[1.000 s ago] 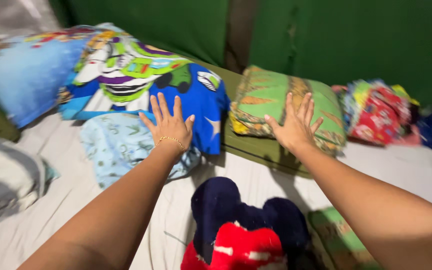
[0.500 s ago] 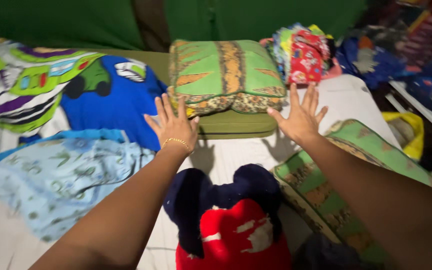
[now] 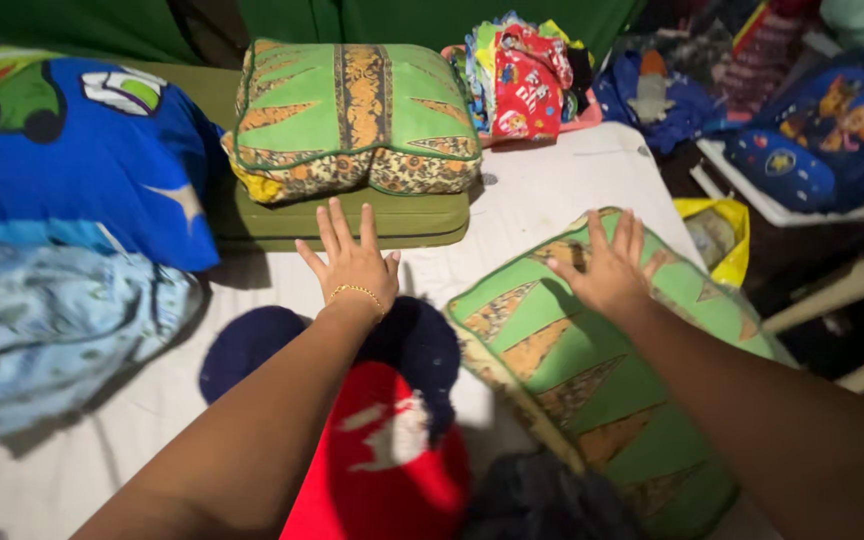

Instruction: The person stuffs a green patterned pillow with yellow fabric pieces and then zips it closed. They then pick up a blue pillow featuring a cartoon character and begin stuffing it with additional fabric pieces.

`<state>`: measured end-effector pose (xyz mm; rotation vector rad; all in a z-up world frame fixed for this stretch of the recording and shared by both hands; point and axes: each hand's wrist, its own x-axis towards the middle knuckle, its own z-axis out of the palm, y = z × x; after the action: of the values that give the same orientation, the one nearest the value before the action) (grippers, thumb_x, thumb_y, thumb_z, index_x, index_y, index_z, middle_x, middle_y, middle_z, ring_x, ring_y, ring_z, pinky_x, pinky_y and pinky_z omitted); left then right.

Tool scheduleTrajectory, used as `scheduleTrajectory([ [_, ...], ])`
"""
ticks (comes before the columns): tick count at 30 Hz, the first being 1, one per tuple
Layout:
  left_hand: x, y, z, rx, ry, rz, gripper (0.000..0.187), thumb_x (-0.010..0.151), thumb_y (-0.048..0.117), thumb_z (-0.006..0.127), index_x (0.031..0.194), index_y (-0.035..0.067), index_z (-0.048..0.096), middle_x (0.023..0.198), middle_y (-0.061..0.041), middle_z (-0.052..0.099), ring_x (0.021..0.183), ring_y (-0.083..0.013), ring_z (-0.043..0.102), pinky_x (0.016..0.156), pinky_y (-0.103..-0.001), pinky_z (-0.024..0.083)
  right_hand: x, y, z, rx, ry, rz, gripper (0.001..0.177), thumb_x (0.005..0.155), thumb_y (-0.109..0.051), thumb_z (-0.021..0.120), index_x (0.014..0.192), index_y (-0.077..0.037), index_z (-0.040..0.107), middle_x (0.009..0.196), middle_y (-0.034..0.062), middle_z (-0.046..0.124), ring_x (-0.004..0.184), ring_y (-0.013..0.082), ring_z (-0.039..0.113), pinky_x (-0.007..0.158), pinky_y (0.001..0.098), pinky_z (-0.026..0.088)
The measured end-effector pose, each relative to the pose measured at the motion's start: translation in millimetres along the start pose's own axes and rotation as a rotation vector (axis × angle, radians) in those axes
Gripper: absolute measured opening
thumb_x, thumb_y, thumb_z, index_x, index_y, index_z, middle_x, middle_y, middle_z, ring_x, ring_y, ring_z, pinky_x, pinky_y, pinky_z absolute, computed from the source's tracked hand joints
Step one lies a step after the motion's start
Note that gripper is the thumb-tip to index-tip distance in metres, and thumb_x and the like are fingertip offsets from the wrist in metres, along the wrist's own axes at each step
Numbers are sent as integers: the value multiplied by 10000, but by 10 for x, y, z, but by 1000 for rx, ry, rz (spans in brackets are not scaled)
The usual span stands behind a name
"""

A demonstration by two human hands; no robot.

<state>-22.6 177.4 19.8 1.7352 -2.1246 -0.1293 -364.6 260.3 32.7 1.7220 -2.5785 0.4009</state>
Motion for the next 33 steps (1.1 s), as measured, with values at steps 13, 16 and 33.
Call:
scheduleTrajectory([
  [13,-364,1245,713,11,-65,43,797,944,497,575,1590,176,238,1683,-200,41,1554,-376,-1,1145,-750,66,-166,1570,189,-162,-313,153,1317,651,-795,737,1645,-267,52,1714,138,-34,1574,379,-74,1163,739,9],
  [16,-406,1374,783,20,-54,94,810,933,493,588,1589,165,243,1677,-205,53,1549,-382,19,1146,-739,76,-310,1883,357,-200,-405,192,1353,619,-781,774,1644,-260,62,1724,123,9,1587,363,-23,1159,769,51],
  [33,-482,1756,1076,107,-277,129,900,899,486,657,1602,167,192,1685,-173,55,1566,-332,3,1172,-695,103,-299,1963,348,-169,-288,285,1011,662,-639,884,1450,-116,526,1493,101,489,1418,294,431,1125,493,419],
])
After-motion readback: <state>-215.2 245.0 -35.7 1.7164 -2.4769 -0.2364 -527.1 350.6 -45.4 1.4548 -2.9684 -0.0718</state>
